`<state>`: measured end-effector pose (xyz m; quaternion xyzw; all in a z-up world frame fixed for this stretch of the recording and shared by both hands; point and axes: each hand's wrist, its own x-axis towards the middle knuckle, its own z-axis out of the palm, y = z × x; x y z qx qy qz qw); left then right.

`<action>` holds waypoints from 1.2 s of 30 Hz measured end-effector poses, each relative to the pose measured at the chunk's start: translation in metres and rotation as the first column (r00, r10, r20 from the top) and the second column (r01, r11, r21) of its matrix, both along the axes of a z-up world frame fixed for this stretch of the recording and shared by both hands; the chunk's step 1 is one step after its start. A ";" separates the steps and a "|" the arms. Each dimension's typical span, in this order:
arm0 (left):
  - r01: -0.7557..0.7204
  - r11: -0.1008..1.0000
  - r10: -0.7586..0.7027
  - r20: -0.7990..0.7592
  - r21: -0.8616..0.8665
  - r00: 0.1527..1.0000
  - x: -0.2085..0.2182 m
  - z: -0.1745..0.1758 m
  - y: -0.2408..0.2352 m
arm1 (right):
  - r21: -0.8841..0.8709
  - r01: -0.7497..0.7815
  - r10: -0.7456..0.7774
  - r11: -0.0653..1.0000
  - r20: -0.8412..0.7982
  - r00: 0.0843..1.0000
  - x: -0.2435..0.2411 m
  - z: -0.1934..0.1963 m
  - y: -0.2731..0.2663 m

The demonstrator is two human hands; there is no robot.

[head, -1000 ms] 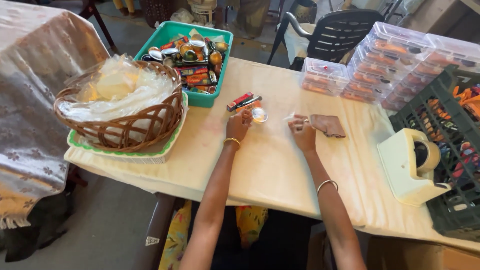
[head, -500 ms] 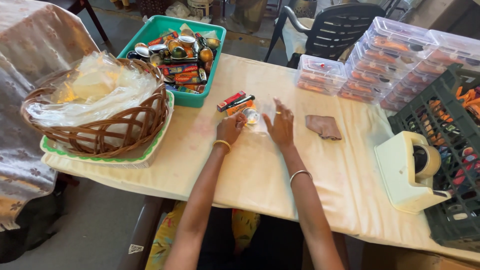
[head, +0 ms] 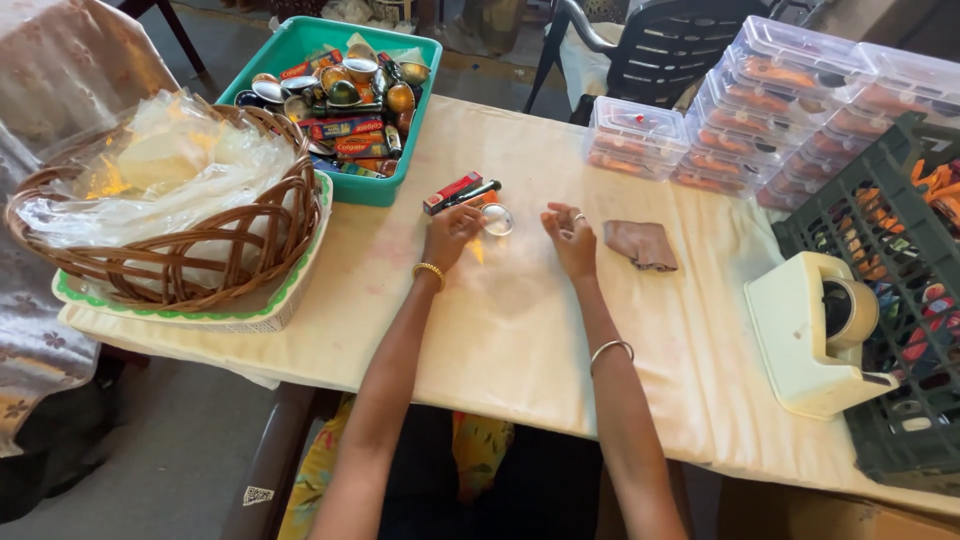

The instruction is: The person arranges several small boxes and a round tin on a table, then places them into a clear plastic bag. They fold the bag and put it into a clear plastic container, which is then closed and stacked with other containers.

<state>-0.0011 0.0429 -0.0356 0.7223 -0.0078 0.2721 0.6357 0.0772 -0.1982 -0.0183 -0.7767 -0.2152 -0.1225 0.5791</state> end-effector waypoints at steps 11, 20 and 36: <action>-0.169 0.916 0.159 0.059 0.364 0.986 -0.024 0.031 -0.019 | 0.200 -0.338 0.360 0.920 -0.085 0.929 0.025 -0.022 -0.015; -0.396 0.687 0.178 0.387 0.610 0.905 -0.033 0.044 -0.033 | 0.139 -0.369 0.391 0.919 -0.193 0.900 -0.013 0.016 -0.006; -0.234 0.969 0.235 0.009 -0.081 0.972 -0.008 0.021 -0.008 | 0.275 0.054 -0.005 0.960 -0.173 0.985 -0.011 0.019 -0.007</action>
